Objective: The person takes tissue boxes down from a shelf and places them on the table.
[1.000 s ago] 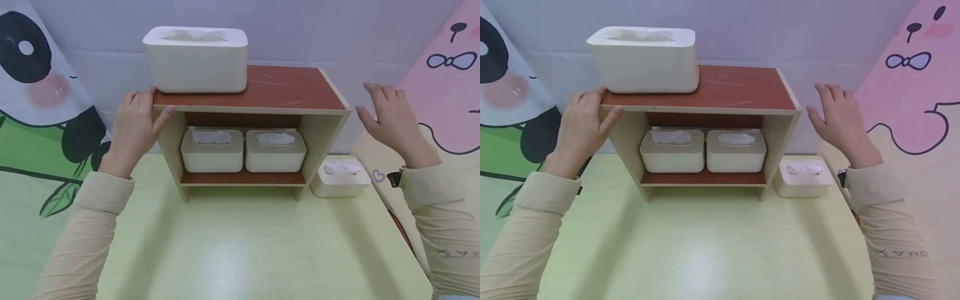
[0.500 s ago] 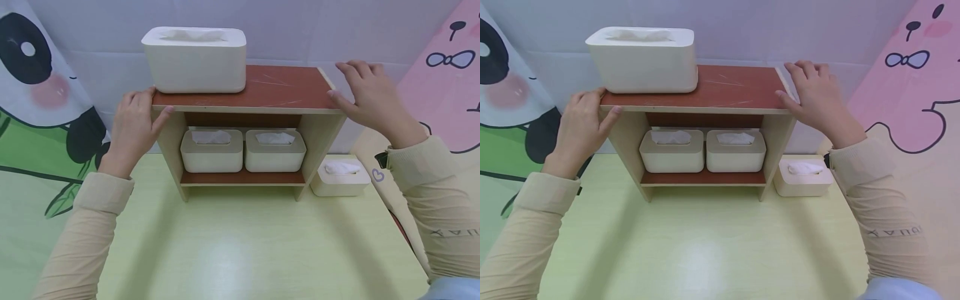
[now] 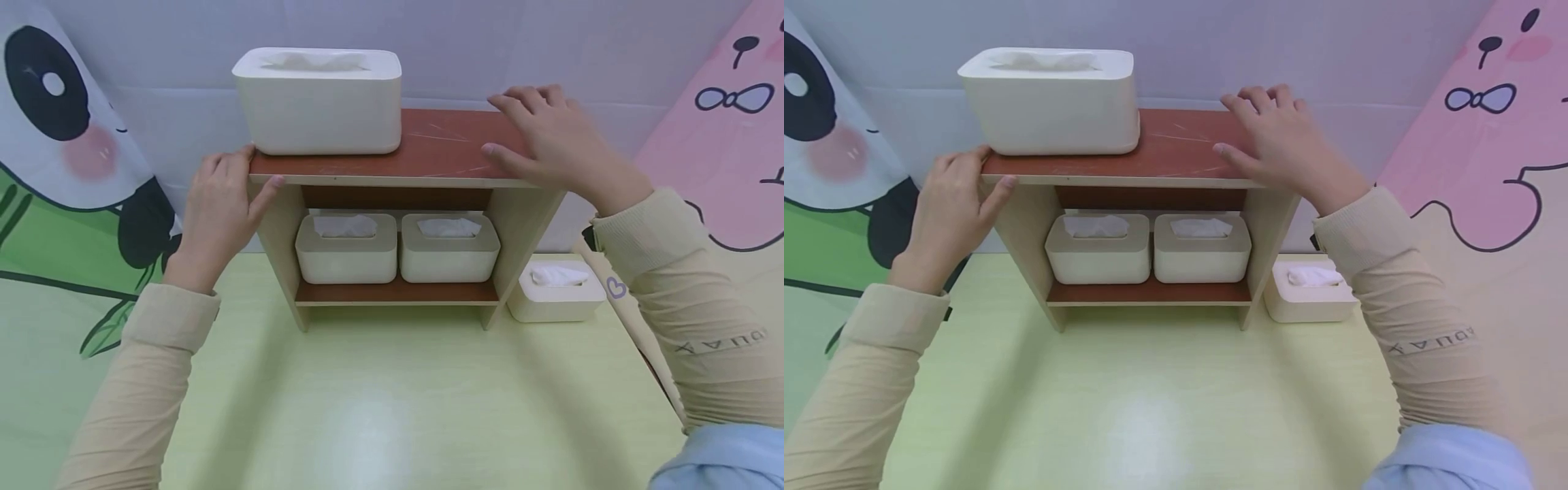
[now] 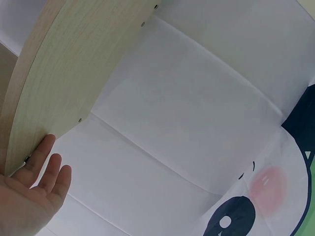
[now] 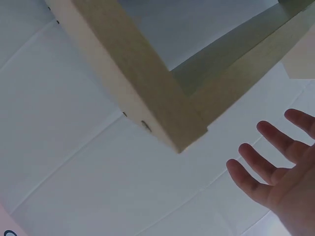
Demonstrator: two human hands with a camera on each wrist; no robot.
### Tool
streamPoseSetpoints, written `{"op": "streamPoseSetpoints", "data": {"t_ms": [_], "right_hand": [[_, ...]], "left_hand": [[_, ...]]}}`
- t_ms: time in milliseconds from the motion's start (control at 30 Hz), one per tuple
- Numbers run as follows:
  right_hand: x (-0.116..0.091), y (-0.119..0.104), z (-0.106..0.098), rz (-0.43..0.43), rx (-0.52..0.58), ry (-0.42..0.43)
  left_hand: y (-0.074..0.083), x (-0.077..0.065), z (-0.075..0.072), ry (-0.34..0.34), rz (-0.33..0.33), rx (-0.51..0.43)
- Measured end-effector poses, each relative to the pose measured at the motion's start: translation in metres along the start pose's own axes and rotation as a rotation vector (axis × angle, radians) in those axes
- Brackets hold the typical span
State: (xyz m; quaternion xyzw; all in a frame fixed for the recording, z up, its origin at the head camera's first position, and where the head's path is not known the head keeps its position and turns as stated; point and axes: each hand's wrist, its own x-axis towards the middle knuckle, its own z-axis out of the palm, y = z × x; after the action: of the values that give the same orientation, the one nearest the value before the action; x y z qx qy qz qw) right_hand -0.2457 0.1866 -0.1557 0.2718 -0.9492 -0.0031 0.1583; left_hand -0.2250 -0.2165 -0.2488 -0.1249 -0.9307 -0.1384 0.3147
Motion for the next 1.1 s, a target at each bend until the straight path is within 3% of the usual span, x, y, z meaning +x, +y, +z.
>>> {"op": "streamPoseSetpoints", "data": {"t_ms": [300, 600, 1100], "right_hand": [[0.023, -0.016, -0.007, -0.038, 0.000, -0.010], [0.052, -0.030, -0.017, -0.021, 0.049, -0.079], [0.101, -0.052, -0.024, -0.015, 0.119, -0.121]], "left_hand": [[0.000, -0.001, 0.000, -0.001, 0.000, -0.003], [0.001, -0.001, -0.002, -0.003, -0.001, -0.008], [-0.001, 0.001, -0.002, -0.012, 0.002, -0.025]]}}
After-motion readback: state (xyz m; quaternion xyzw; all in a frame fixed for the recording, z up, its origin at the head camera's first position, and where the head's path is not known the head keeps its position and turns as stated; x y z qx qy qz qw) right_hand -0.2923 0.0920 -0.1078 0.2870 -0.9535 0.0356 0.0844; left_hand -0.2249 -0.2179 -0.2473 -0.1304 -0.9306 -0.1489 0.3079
